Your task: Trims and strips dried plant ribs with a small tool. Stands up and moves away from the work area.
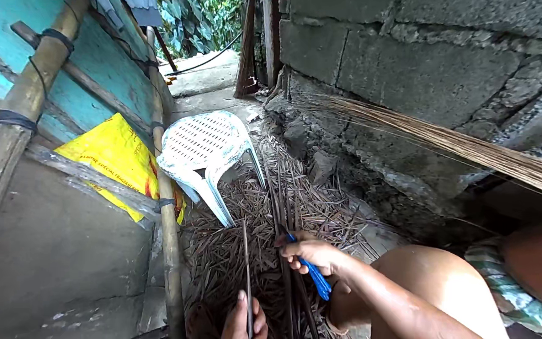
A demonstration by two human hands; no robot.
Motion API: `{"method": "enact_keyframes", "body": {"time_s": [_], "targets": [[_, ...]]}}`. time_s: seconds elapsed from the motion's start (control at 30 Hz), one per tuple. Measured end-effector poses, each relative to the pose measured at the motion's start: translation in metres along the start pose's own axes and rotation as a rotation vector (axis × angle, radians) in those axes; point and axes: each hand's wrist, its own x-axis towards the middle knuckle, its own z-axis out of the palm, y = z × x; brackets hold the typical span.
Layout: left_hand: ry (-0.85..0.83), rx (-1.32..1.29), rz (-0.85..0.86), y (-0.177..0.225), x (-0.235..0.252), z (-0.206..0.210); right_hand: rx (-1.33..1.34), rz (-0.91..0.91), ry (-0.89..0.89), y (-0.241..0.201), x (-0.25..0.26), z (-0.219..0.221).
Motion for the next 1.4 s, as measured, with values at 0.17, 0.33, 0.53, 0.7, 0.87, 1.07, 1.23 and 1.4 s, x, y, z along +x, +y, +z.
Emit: {"method": "enact_keyframes", "body": {"time_s": [0.17, 0.33, 0.53, 0.7, 0.87, 1.07, 1.23, 1.4], "targets": [[0.017, 0.015, 0.014, 0.008, -0.003, -0.003, 0.707, 0.126, 0.350, 0.016, 0.031, -0.021], [0.030, -0.061, 0.000, 0.009, -0.005, -0.009, 0.392, 0.202, -0.007, 0.033, -0.002, 0.012], [-0.039, -0.164, 0.008, 0.002, -0.006, -0.014, 0.260, -0.052, -0.199, 0.020, -0.014, 0.010], [-0.010, -0.173, 0.014, 0.002, -0.004, -0.015, 0.321, -0.033, -0.093, 0.015, -0.012, 0.016], [0.040, -0.128, 0.021, 0.003, -0.005, -0.015, 0.243, -0.099, -0.114, 0.020, -0.013, 0.013], [0.004, -0.034, 0.080, 0.002, -0.009, -0.011, 0.075, -0.338, -0.097, 0.024, -0.018, 0.008], [-0.009, -0.039, 0.073, -0.005, -0.005, -0.010, -0.862, -0.678, 0.089, 0.037, -0.021, 0.015], [-0.033, -0.036, 0.068, -0.014, -0.001, -0.012, -1.129, -0.616, 0.126, 0.048, -0.026, 0.045]]}}
